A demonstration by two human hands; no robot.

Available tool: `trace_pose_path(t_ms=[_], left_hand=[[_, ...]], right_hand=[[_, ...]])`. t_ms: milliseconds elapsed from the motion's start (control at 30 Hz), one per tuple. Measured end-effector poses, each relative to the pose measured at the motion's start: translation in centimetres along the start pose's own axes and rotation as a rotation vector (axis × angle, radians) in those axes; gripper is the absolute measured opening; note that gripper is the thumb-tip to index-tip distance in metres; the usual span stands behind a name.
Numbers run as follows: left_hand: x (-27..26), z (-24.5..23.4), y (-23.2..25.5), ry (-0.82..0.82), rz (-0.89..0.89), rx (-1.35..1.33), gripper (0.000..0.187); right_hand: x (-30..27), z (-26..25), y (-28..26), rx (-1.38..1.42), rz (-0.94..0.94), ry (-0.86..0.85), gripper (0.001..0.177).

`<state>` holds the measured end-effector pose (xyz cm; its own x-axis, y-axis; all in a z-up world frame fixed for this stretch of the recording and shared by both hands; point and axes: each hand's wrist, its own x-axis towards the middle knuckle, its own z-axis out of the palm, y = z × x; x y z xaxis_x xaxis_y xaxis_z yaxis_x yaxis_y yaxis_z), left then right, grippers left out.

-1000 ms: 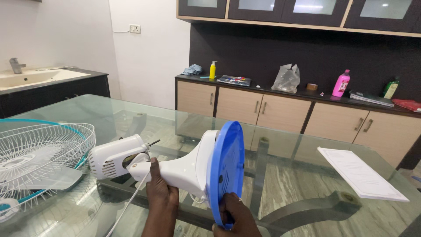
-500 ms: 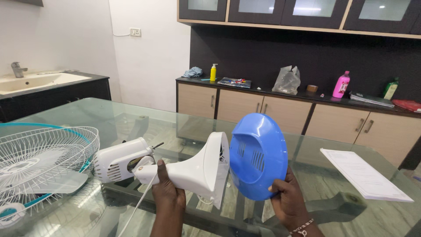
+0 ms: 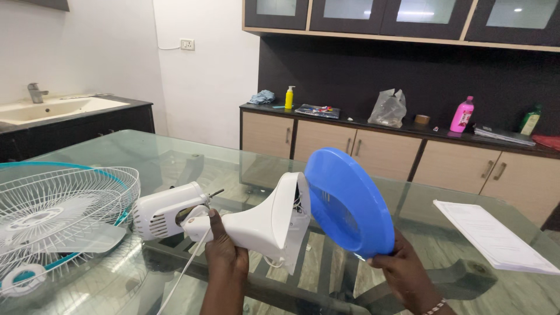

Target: The person uses a screwdriver to tighten screws on the internal housing of a disassembled fan. They then pick up a blue plastic fan cover, align it with the housing, and secure it by tightening screws.

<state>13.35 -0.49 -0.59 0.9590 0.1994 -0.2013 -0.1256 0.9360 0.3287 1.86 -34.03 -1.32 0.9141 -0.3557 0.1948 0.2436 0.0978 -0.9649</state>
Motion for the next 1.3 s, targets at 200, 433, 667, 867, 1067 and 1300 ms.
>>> trace_pose_path(t_ms=[200,433,667,867,1067,1300], left_hand=[[0.6,-0.3,0.5,-0.06,-0.017,0.007,0.074],[1.2,-0.6,0.1,-0.105,0.009,0.002,0.075],[1.3,-1.0,0.4,-0.125,-0.025,0.0,0.07],[3.9,-2.0,0.7,-0.086,-0.158,-0.054,0.066],[4.8,-2.7,2.4,-0.194,-0.26,-0.056,0.058],[4.5,-3.1,4.0,-0.204,-0.17,0.047,0.053]], right_hand=[[2.8,-7.3,2.7,-0.009,-0.149,0.044,0.043],[1.7,-7.2,-0.7,0.267,-0.319,-0.197,0.016],[-1.3,-1.8,-4.7,0.08,-0.615,-0.239,0.022],[0.8,-0.2,-2.7,-0.013,-0.622,-0.342,0.031],[3.8,2.7,-5.5,-0.791,-1.346,-0.315,0.009],[5.3,5.3,-7.7,-1.139,-1.441,-0.387,0.025]])
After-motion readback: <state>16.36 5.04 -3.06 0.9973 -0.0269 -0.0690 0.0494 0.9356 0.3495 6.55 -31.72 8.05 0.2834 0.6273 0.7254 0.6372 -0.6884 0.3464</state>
